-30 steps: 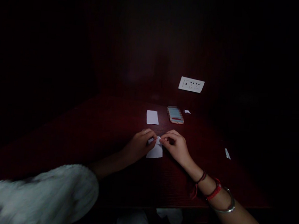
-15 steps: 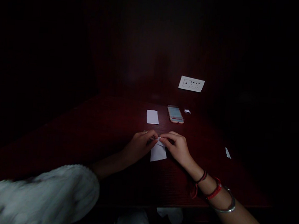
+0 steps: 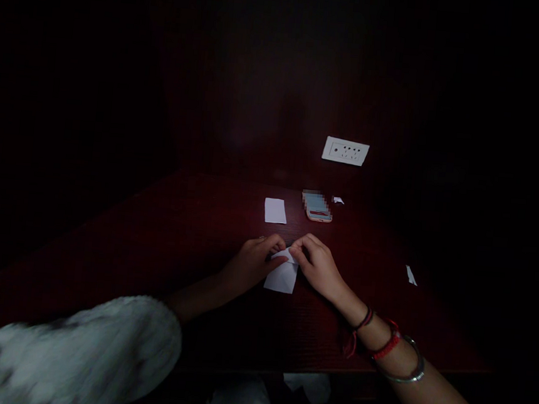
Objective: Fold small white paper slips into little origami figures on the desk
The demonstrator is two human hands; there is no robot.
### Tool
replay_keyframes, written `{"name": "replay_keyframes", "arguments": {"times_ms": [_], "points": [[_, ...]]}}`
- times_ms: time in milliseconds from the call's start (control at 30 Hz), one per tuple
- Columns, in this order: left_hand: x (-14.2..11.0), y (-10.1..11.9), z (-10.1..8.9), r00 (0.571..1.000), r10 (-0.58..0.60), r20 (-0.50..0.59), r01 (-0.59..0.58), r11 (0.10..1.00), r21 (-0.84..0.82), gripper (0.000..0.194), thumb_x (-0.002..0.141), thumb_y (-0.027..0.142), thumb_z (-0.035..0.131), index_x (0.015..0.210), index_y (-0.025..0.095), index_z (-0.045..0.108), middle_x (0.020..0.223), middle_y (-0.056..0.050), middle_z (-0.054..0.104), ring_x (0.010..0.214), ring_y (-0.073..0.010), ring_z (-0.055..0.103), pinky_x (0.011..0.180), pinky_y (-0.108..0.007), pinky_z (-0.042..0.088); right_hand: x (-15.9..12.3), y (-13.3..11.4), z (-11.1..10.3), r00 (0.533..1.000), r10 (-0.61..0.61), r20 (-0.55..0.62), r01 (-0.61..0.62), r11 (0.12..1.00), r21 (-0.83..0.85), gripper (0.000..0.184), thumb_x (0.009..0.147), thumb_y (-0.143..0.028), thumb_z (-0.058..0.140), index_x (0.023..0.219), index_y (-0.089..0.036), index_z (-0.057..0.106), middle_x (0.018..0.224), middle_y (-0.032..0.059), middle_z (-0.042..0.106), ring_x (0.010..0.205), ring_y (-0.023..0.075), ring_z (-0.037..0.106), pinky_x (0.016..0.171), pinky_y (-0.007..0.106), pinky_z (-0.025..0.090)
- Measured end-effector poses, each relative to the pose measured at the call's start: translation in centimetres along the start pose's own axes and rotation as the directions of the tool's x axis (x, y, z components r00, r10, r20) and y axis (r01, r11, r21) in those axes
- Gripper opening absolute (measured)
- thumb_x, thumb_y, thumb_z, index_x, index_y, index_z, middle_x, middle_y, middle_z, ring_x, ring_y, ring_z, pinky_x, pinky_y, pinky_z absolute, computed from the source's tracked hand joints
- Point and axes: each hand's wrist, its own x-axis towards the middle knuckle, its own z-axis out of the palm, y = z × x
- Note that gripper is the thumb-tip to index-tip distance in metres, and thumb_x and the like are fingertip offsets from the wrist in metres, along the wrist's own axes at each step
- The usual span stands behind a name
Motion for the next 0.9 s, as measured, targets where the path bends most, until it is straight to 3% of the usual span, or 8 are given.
{"name": "replay_keyframes", "arguments": {"times_ms": [267,900], "points": [[-0.06,-0.52,0.04,0.998,-0.061,-0.026,0.058,0.993,-0.098,0.004,0.076,0.022,0.047,0.076,0.018,0.047,0.071,0.003,0.057,0.066,-0.0088,0.055,0.059,-0.019,0.042,-0.22,0.35,0.14,0.998,-0.02,0.055,0.017,0.999,0.051,0.009,0.076,-0.024,0.046,0.073,-0.016,0.05,0.069,0.001,0.051,0.065,0.01,0.047,0.06,0.021,0.036],[-0.06,-0.31,0.07,1.0,0.01,0.002,-0.01,0.996,0.084,0.012,0.08,0.023,0.038,0.078,0.019,0.049,0.072,0.003,0.055,0.069,-0.0113,0.051,0.064,-0.023,0.038,-0.08,0.12,0.17,0.999,-0.024,0.049,0.023,0.999,0.025,0.012,0.077,-0.018,0.04,0.072,-0.016,0.052,0.066,0.0001,0.053,0.061,0.0096,0.047,0.059,0.02,0.035]]}}
